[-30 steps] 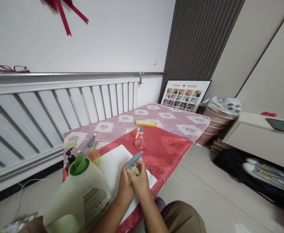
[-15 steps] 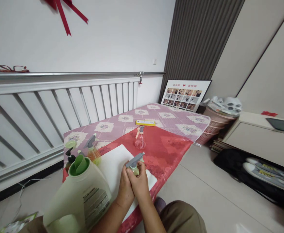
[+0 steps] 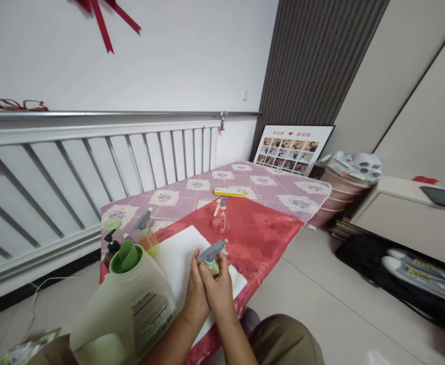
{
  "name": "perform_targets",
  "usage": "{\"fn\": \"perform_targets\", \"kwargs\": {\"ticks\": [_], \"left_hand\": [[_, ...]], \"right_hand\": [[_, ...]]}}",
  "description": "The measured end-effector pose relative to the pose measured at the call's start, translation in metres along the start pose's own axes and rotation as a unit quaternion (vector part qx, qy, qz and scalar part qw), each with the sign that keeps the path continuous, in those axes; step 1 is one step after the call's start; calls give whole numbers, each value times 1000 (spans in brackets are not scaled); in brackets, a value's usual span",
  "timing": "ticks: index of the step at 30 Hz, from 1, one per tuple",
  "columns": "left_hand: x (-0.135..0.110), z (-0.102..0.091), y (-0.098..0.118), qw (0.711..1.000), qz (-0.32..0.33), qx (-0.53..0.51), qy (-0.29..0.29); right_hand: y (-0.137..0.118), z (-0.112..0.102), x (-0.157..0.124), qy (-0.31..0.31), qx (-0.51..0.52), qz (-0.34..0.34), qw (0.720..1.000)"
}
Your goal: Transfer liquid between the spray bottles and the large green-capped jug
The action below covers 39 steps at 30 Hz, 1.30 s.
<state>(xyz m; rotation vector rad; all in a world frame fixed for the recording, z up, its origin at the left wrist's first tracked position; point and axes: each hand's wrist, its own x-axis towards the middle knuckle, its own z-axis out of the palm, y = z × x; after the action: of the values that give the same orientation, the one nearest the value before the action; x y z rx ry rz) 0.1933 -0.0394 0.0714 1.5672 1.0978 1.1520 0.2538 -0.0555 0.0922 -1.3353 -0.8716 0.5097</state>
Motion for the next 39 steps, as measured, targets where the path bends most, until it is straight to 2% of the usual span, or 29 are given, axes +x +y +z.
{"fn": "perform_targets", "kwargs": {"ticks": [3, 9, 15, 20, 25, 29, 32, 35, 39], "left_hand": [[0, -3, 1, 1000, 5, -1, -3], [0, -4, 1, 999, 29, 6, -17], [1, -3, -2, 999, 31, 15, -18], [1, -3, -2, 999, 32, 11, -14], [2, -1, -4, 1000, 23, 10, -4], [3, -1, -4, 1000, 19, 9, -3], [3, -2, -3, 1000, 15, 9, -3], [3, -3, -3, 1000, 13, 9, -2], [3, -2, -2, 1000, 9, 11, 2]], "right_hand": [[0, -6, -3, -21, -26, 14, 999], [4, -14, -8, 37, -30, 0, 999], [4, -11, -9, 29, -36, -4, 999], [2, -11, -9, 59, -26, -3, 998], [12, -7, -7, 29, -46, -7, 998], [16, -3, -5, 34, -4, -13, 999], [9, -2, -5, 28, -29, -6, 999], [-2, -2, -5, -4, -65, 3, 998], [-11, -2, -3, -17, -66, 22, 997]]}}
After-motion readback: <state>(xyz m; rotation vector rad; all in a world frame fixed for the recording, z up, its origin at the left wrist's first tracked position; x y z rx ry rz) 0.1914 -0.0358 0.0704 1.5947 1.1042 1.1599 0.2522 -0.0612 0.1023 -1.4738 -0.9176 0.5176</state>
